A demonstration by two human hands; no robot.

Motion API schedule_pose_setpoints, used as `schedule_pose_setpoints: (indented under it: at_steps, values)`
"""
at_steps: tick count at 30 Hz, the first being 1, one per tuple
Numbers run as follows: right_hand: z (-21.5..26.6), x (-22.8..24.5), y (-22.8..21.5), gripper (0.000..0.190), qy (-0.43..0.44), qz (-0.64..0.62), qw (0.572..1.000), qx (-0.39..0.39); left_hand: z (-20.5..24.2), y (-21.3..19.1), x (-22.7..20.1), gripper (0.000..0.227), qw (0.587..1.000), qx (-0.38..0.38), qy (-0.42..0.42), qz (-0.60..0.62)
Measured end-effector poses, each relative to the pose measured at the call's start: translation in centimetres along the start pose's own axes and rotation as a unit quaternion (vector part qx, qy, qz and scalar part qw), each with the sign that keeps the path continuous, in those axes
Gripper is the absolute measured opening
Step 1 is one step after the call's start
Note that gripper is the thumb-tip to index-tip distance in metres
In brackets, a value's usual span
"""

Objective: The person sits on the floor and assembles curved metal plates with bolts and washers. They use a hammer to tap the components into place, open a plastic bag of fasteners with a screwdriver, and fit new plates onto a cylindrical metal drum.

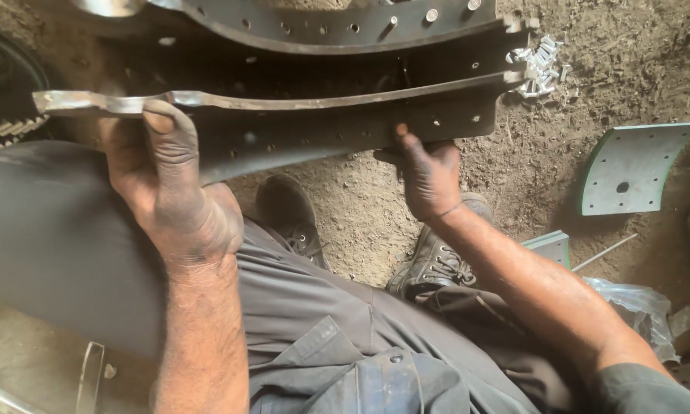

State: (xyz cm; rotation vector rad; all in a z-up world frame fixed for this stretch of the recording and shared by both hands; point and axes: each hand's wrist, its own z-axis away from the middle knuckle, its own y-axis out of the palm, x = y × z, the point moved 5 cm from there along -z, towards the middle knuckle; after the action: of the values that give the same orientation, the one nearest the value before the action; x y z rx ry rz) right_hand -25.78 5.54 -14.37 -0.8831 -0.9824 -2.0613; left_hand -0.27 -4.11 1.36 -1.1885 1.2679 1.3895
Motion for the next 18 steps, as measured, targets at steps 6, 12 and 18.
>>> schedule_pose_setpoints:
  at_steps: [6, 12, 18]
  values:
    - [0.1, 0.0, 0.0, 0.055, -0.048, -0.025, 0.998, -0.011, -0.2, 0.0, -0.1, 0.033, 1.0, -0.001, 0.01, -0.016]
    - [0.0, -0.8, 1.0, 0.055, -0.013, -0.051, 0.997, -0.061, -0.5, 0.1, -0.2, 0.033, 1.0, 0.012, 0.014, -0.001]
    - [0.3, -1.3, 2.5, 0.062, 0.004, -0.088, 0.995, -0.037, -0.8, -0.1, -0.2, 0.031, 1.0, 0.009, 0.016, -0.012]
